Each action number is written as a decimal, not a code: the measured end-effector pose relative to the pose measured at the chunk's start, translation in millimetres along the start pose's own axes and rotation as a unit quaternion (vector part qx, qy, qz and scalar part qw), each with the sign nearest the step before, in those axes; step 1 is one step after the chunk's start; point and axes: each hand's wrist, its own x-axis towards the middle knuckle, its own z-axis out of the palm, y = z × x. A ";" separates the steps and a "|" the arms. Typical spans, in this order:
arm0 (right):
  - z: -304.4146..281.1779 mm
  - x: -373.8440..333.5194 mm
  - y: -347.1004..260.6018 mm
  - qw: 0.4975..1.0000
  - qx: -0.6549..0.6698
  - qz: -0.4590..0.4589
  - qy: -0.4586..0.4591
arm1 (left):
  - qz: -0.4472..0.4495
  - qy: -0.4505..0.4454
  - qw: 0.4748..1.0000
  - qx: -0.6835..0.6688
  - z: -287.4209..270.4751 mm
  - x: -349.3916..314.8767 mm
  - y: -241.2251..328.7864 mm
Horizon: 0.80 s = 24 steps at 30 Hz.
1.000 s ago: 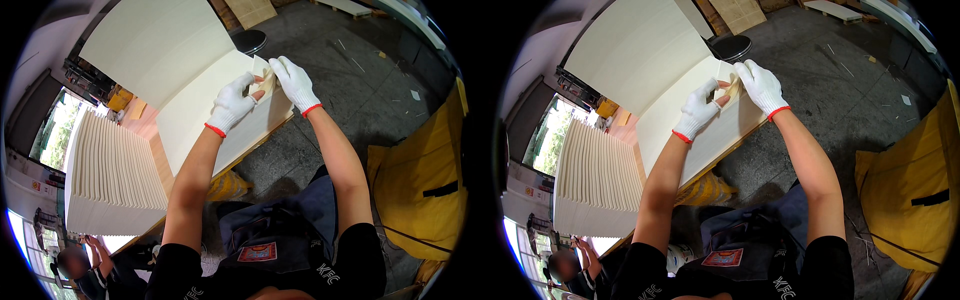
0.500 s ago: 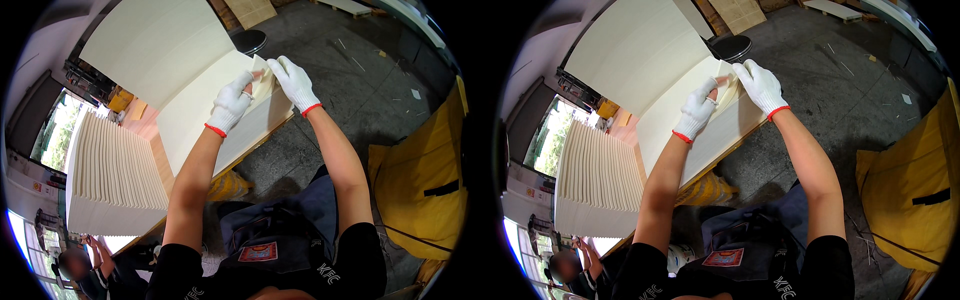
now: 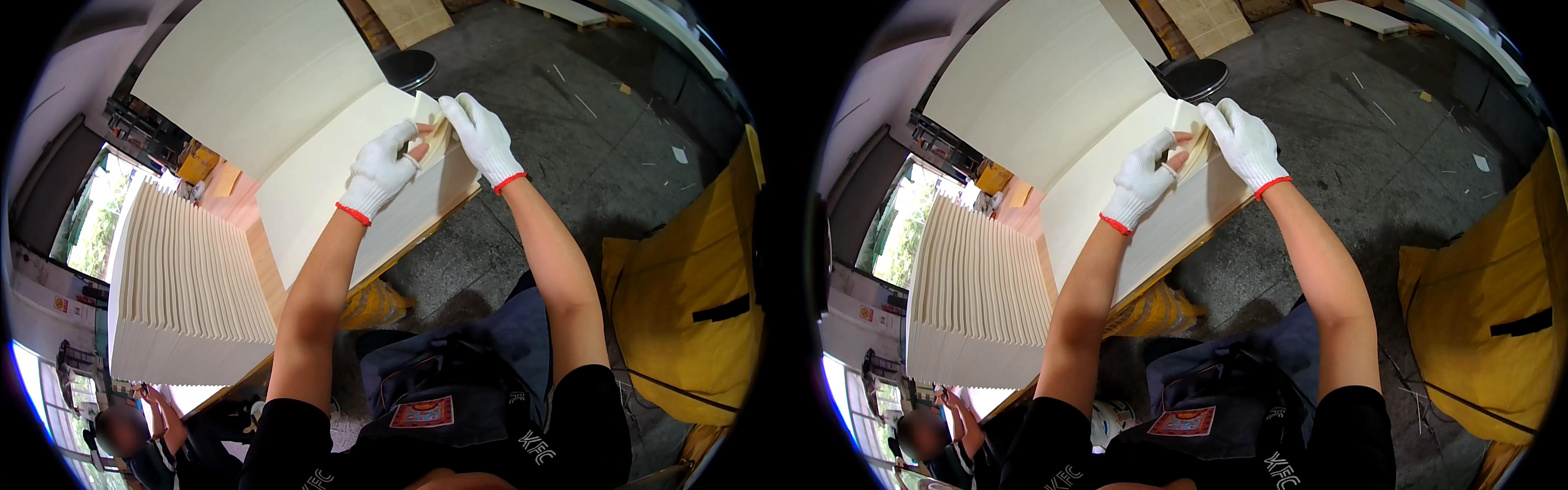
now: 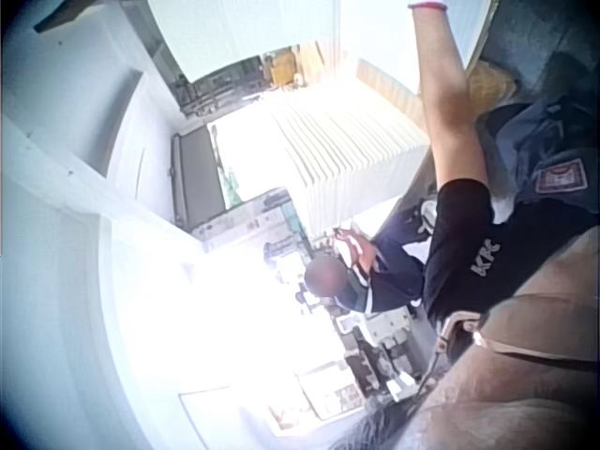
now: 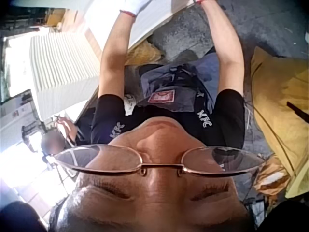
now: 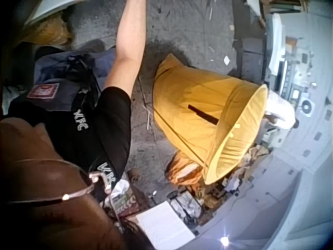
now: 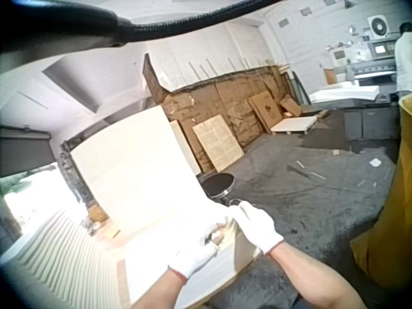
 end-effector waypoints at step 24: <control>2.5 1.9 2.1 0.999 -0.029 -0.019 0.005 | 0.019 0.008 1.000 -0.018 0.8 0.0 -6.1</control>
